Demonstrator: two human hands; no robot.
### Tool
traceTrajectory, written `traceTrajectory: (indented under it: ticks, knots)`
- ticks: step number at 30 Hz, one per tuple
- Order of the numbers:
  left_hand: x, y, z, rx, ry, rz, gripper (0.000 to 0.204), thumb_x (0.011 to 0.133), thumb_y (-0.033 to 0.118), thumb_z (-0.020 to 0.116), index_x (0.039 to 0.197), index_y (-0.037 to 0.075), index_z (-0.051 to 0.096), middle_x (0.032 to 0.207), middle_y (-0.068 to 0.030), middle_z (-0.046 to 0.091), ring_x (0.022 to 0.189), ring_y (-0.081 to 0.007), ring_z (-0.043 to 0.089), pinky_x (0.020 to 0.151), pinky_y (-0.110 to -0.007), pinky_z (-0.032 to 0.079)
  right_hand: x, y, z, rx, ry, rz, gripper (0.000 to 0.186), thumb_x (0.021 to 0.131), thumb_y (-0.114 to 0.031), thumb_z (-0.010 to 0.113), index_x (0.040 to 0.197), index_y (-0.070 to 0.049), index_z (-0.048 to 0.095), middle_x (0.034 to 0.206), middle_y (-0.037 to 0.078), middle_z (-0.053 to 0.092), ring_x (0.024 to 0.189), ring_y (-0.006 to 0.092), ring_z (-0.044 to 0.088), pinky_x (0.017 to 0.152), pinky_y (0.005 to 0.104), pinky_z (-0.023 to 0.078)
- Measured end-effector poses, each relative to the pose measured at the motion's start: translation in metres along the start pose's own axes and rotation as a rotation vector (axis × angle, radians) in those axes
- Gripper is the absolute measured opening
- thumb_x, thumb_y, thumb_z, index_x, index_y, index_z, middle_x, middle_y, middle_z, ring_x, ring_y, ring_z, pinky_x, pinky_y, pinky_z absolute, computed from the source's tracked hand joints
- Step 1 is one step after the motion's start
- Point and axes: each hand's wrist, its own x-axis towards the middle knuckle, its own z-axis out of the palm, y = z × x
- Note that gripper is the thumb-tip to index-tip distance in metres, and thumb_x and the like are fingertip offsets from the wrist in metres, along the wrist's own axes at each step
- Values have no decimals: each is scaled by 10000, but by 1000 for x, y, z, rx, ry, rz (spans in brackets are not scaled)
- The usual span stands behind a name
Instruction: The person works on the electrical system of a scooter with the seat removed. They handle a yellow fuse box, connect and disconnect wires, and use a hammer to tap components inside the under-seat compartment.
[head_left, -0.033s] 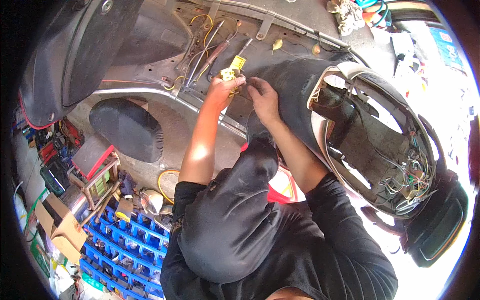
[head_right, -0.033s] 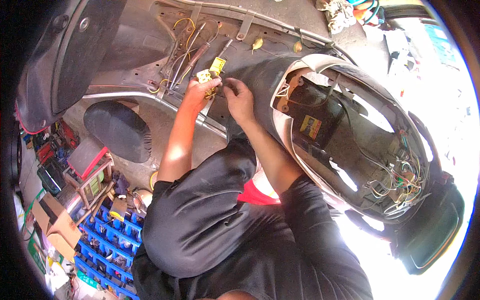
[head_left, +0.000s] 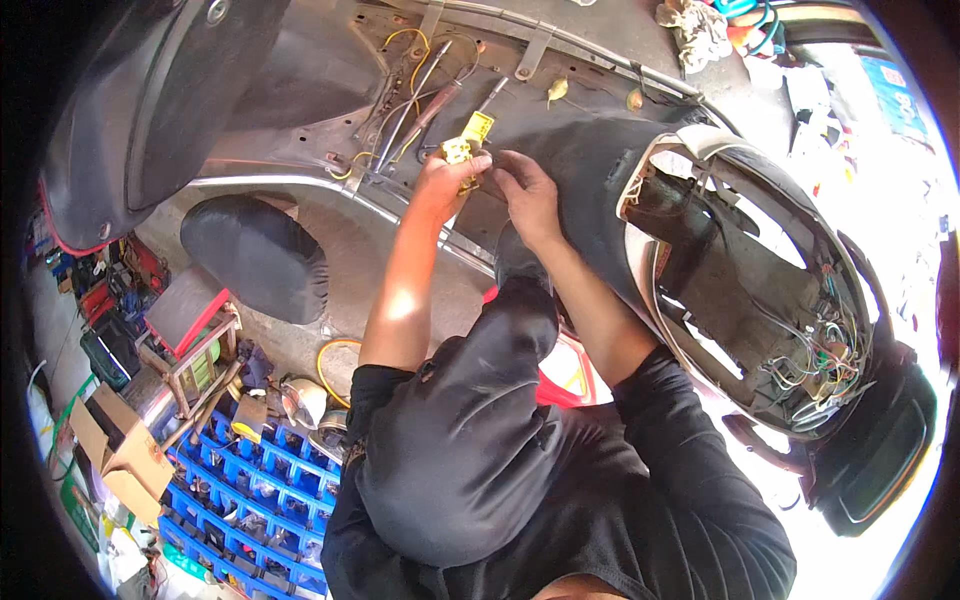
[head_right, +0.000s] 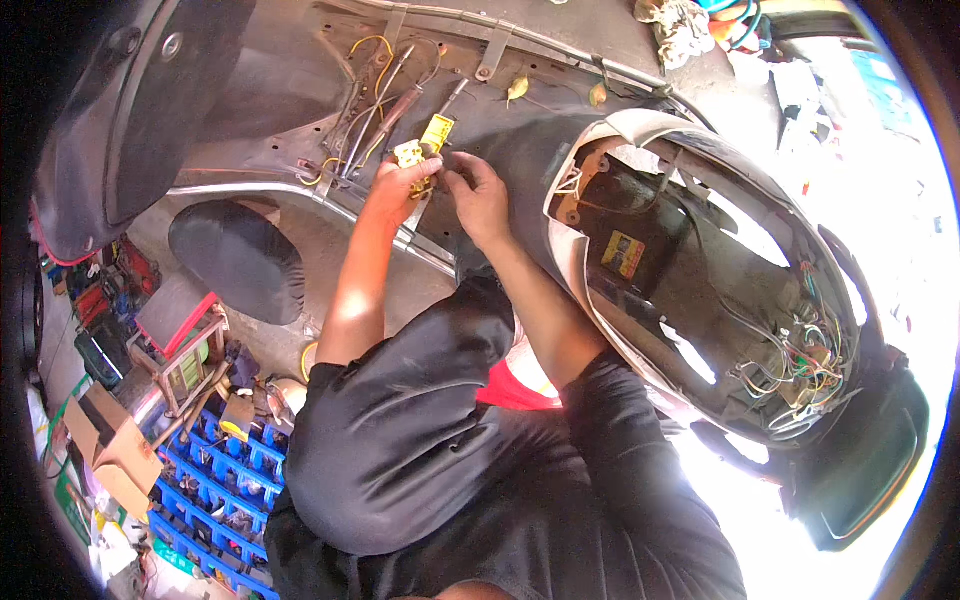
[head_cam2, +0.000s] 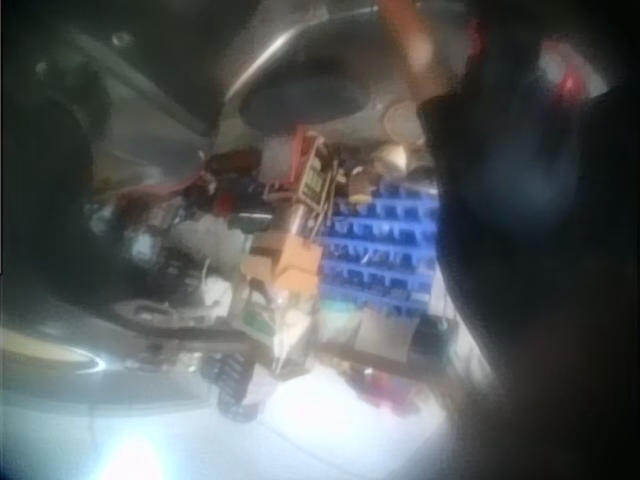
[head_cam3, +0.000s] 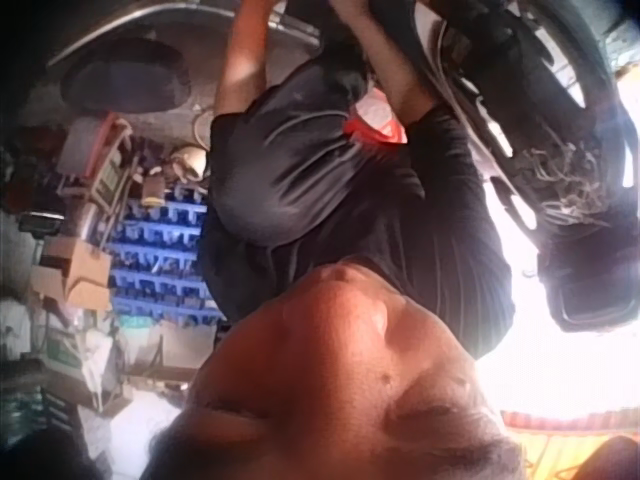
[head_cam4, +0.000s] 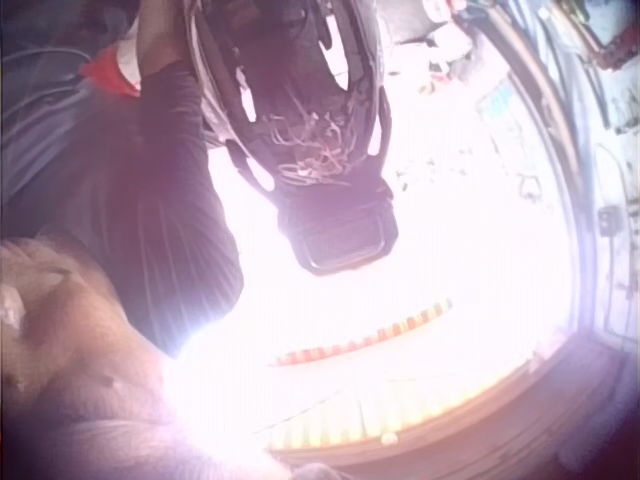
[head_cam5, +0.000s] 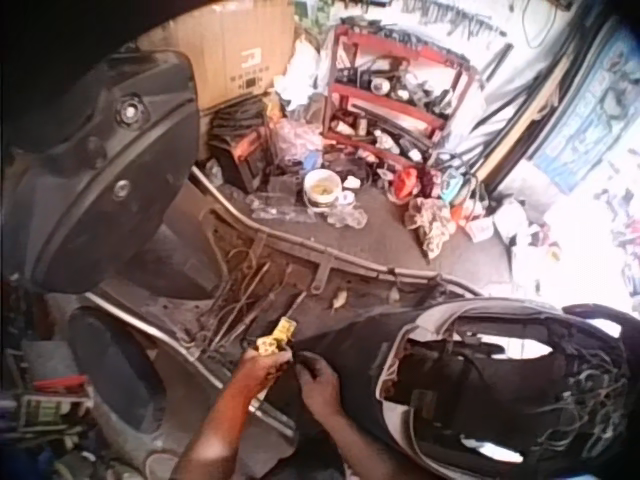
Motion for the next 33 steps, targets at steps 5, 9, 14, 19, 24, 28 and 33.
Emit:
traceTrajectory:
  ticks: [5, 9, 14, 19, 24, 28, 33]
  knots:
    - [-13, 5, -6, -185, -84, -25, 256, 842, 3, 717, 1082, 28, 630, 956, -66, 672, 820, -186, 670, 703, -315, 544, 1, -26, 4, 73, -150, 40, 154, 899, -31, 667, 1044, 10, 699, 946, 86, 687, 820, 144, 681, 752, 278, 561]
    - [-18, 5, -7, -191, -90, -90, 278, 852, -1, 698, 1118, 13, 620, 966, -84, 673, 824, -195, 673, 716, -327, 554, -2, -40, -4, -294, -146, -264, 120, 870, -31, 686, 986, -15, 715, 895, 85, 672, 796, 160, 688, 728, 278, 561]
    - [-30, 10, 0, -211, -145, -129, 360, 834, -45, 637, 1189, -15, 583, 1023, -99, 668, 879, -204, 667, 759, -326, 549, -6, -40, -6, -376, -16, -304, 113, 858, -72, 707, 958, -19, 712, 889, 80, 673, 783, 163, 682, 711, 298, 549]
    - [-40, 2, 12, -86, -187, -61, 487, 794, -73, 575, 1273, -3, 517, 1094, -87, 634, 974, -205, 638, 833, -322, 522, -1, -37, 0, -72, -52, -83, 126, 853, -80, 706, 960, -15, 712, 885, 97, 675, 783, 172, 678, 722, 301, 538]
    - [-36, -11, 13, -72, -219, -15, 488, 795, -79, 556, 1274, -3, 501, 1103, -68, 615, 991, -180, 623, 845, -304, 514, -3, -49, 4, -286, -73, -181, 127, 845, -63, 705, 959, -12, 725, 889, 82, 673, 795, 156, 672, 732, 293, 535]
    - [-37, -16, 10, -64, -245, -15, 488, 797, -90, 538, 1276, -3, 502, 1110, -69, 618, 1005, -182, 626, 857, -314, 516, -5, -49, 3, -271, -90, -165, 137, 844, -55, 702, 969, -13, 737, 904, 80, 675, 814, 153, 670, 742, 281, 528]
    - [-42, -12, 16, -85, -268, -8, 505, 779, -80, 543, 1280, -20, 511, 1106, -83, 616, 1016, -187, 624, 854, -309, 513, -5, -41, 4, -148, -85, -52, 156, 846, -48, 696, 992, -17, 741, 919, 85, 680, 830, 159, 672, 750, 274, 524]
